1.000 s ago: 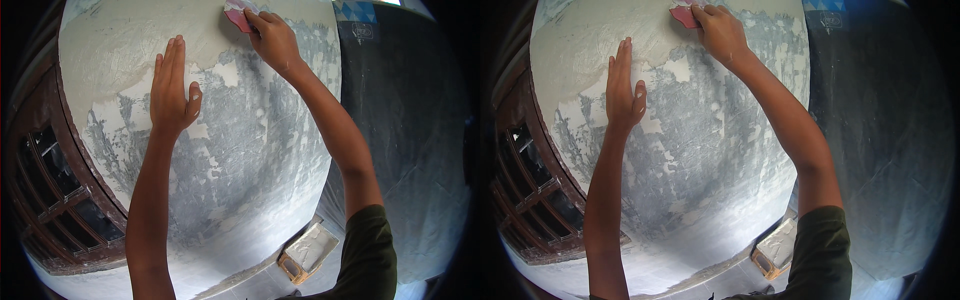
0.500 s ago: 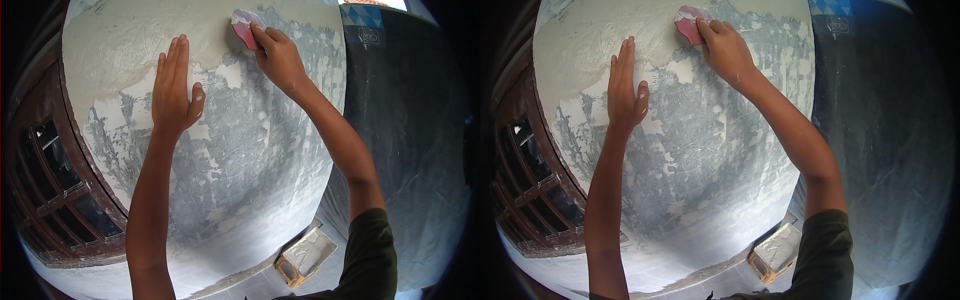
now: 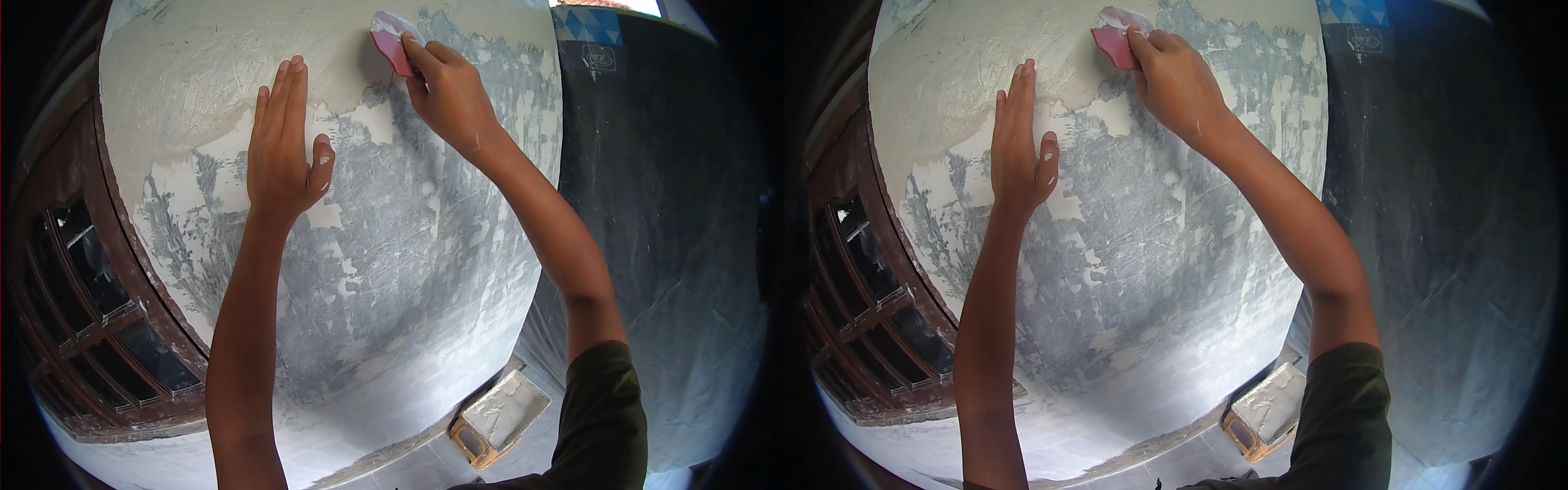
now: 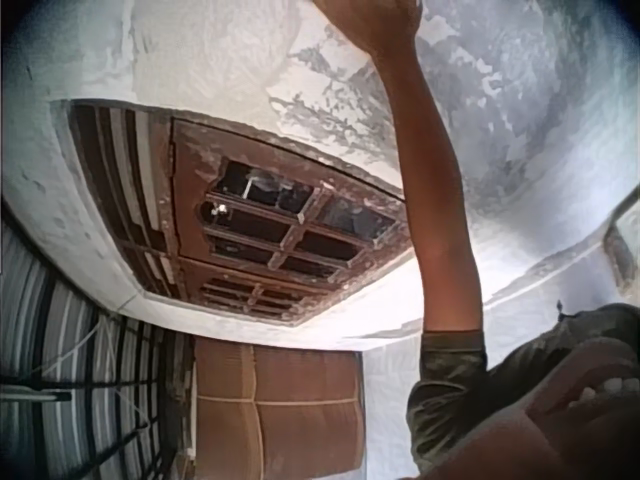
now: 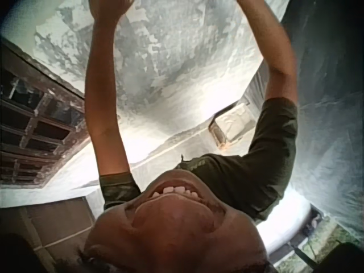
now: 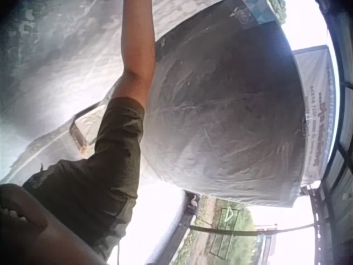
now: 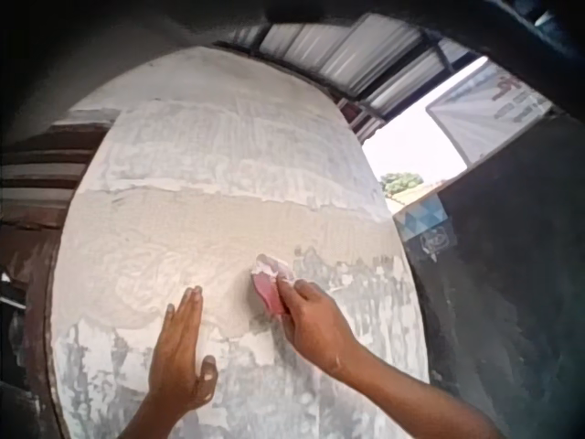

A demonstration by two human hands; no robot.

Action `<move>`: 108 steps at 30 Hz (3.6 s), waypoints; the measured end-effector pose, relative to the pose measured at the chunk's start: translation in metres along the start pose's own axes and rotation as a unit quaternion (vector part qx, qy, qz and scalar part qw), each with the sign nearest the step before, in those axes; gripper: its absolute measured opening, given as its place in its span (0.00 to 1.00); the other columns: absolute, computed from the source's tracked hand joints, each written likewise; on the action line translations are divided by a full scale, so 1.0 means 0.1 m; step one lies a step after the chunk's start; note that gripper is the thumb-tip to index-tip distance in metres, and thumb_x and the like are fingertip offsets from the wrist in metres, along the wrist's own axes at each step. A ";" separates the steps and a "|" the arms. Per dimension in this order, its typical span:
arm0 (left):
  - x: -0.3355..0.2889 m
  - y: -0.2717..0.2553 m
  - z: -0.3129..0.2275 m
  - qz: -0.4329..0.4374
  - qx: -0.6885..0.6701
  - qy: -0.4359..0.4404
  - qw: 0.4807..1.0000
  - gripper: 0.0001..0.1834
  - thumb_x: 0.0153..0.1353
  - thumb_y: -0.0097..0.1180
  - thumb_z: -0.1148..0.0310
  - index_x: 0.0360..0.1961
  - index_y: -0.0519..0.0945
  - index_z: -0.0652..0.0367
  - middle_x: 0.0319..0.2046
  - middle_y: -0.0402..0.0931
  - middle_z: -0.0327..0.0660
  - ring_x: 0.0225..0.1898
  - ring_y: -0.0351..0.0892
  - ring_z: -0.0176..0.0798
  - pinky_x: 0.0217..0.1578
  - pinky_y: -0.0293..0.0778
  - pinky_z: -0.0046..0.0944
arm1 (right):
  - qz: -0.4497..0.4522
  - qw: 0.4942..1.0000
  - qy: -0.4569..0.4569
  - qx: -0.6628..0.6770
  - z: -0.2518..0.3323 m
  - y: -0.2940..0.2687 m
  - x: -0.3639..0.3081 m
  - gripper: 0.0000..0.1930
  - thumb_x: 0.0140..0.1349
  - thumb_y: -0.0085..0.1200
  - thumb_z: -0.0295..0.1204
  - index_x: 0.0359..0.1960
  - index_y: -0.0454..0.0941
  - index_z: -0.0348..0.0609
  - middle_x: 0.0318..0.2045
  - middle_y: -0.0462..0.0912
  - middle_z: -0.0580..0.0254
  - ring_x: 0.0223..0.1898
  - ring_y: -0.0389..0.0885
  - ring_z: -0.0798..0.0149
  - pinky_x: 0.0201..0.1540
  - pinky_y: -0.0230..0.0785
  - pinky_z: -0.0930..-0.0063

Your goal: The person applies wall putty to a damaged exterior wall near a window frame using a putty knife.

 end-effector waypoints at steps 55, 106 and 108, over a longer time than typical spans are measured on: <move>-0.02 0.03 0.05 -0.018 -0.036 -0.015 0.999 0.39 0.73 0.29 0.46 0.74 0.55 0.67 0.73 0.58 0.56 0.75 0.53 0.58 0.73 0.43 0.61 | 0.168 0.985 0.016 -0.032 0.64 0.16 -0.51 0.26 0.58 0.52 0.18 0.61 0.70 0.27 0.45 0.78 0.46 0.47 0.80 0.48 0.47 0.81 0.60; 0.02 0.04 0.00 -0.040 -0.037 -0.024 0.998 0.40 0.73 0.28 0.43 0.74 0.55 0.66 0.73 0.58 0.53 0.75 0.53 0.58 0.73 0.43 0.62 | 0.049 0.994 0.035 -0.091 0.21 0.02 -0.16 0.26 0.53 0.54 0.17 0.57 0.72 0.27 0.42 0.78 0.48 0.43 0.80 0.49 0.43 0.79 0.64; 0.03 0.05 0.01 -0.043 -0.037 -0.019 0.998 0.40 0.73 0.28 0.44 0.74 0.55 0.66 0.73 0.58 0.53 0.75 0.53 0.58 0.73 0.43 0.62 | 0.060 0.993 0.037 -0.095 0.11 0.13 -0.13 0.26 0.55 0.54 0.17 0.58 0.71 0.28 0.41 0.78 0.47 0.43 0.80 0.48 0.43 0.78 0.60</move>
Point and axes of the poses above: each hand's wrist, its own x-axis towards the middle knuckle, its own y-axis out of the palm, z = x × y, the point moved 1 cm from there along x, towards the middle knuckle
